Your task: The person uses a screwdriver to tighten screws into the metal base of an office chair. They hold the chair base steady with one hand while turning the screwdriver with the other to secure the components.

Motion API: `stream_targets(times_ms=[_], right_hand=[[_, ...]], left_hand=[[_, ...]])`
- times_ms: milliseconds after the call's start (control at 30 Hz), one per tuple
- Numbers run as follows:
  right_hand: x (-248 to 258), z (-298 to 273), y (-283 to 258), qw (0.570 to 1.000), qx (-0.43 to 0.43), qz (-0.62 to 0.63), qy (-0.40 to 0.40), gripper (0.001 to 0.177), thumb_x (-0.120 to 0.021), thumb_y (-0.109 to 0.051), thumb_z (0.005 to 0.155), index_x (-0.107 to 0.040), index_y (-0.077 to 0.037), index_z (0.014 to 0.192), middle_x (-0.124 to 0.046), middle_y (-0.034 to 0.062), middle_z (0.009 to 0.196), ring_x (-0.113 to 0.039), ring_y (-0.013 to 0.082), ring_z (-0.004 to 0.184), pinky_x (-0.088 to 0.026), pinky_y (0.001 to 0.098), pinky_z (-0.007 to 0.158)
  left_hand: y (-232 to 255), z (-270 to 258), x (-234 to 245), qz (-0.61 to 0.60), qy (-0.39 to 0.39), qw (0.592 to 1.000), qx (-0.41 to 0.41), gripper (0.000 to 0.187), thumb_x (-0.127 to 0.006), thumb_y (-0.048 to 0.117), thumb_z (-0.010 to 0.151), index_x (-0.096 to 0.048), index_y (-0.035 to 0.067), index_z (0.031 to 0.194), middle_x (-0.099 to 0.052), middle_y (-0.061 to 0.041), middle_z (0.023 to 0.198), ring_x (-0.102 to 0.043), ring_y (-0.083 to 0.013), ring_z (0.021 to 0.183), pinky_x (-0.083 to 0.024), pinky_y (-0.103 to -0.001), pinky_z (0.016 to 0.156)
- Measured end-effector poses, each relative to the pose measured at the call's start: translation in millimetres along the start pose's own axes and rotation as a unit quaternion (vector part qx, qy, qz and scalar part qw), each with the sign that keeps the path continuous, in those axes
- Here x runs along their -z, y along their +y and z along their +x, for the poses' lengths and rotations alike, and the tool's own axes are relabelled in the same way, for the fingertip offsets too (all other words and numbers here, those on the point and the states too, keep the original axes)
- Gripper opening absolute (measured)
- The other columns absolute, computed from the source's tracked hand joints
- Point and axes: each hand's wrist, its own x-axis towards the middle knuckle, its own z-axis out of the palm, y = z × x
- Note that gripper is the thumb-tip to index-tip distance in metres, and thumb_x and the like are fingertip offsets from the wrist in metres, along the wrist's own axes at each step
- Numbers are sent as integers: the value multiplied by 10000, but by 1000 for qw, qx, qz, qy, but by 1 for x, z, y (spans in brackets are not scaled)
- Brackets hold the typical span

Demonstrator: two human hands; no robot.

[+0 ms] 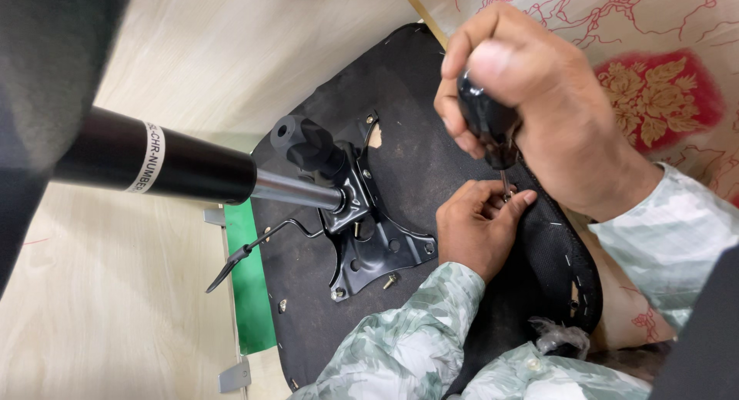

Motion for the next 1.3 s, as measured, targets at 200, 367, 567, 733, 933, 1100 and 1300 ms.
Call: stream_targets(times_ms=[200,367,567,733,933,1100,1300], right_hand=[[-4,1,5,997,54,-56,-11,156,-500,-203,1052,-515,-48,1035,-612,36,940,-584,86,801,-510,256,725],[-1,-1,1,996,32,-83,23,278,-490,-218,1073,-650,8,1042,-638,60,876,-584,102,803,-475,260,751],[-3,0,-5,998,30,-46,8,352,-444,-246,1132,-668,18,1072,-666,76,900,-650,132,825,-525,273,769],[-15,0,-7,1000,-9,-24,9,249,-428,-219,1114,-584,-28,1082,-629,53,888,-592,109,810,-490,265,758],[-32,-3,-8,999,-19,-41,-23,107,-506,-150,1067,-526,-45,1065,-624,36,954,-577,95,879,-490,258,828],[-40,-1,-9,992,-5,-127,-3,181,-561,-159,1066,-640,3,1083,-608,42,980,-564,94,918,-465,248,844],[-44,2,-13,996,-74,-48,26,315,-467,-236,1049,-692,-18,1024,-665,53,889,-645,115,804,-529,261,766]], left_hand=[[-1,-3,2,-47,-14,999,-6,230,-829,131,850,-764,20,1041,-677,-52,831,-641,-104,657,-562,-250,630],[-3,-3,-1,-31,4,999,-15,194,-843,128,849,-755,13,978,-694,-60,833,-672,-104,668,-573,-251,640],[-3,-1,0,-5,19,1000,-21,247,-890,179,799,-743,16,913,-683,-66,793,-651,-117,628,-561,-261,614],[-1,-2,4,-18,21,999,-24,275,-907,194,776,-740,16,902,-676,-63,783,-646,-123,618,-554,-264,605],[-3,-7,15,-51,-9,999,-3,214,-862,116,774,-751,23,931,-678,-61,819,-656,-120,632,-560,-254,623],[-6,-7,21,-50,-20,999,10,183,-819,107,787,-783,40,953,-692,-49,820,-674,-114,647,-569,-261,647],[-2,-9,25,-33,-10,999,28,248,-870,178,767,-778,28,942,-690,-68,807,-676,-152,652,-566,-287,651]])
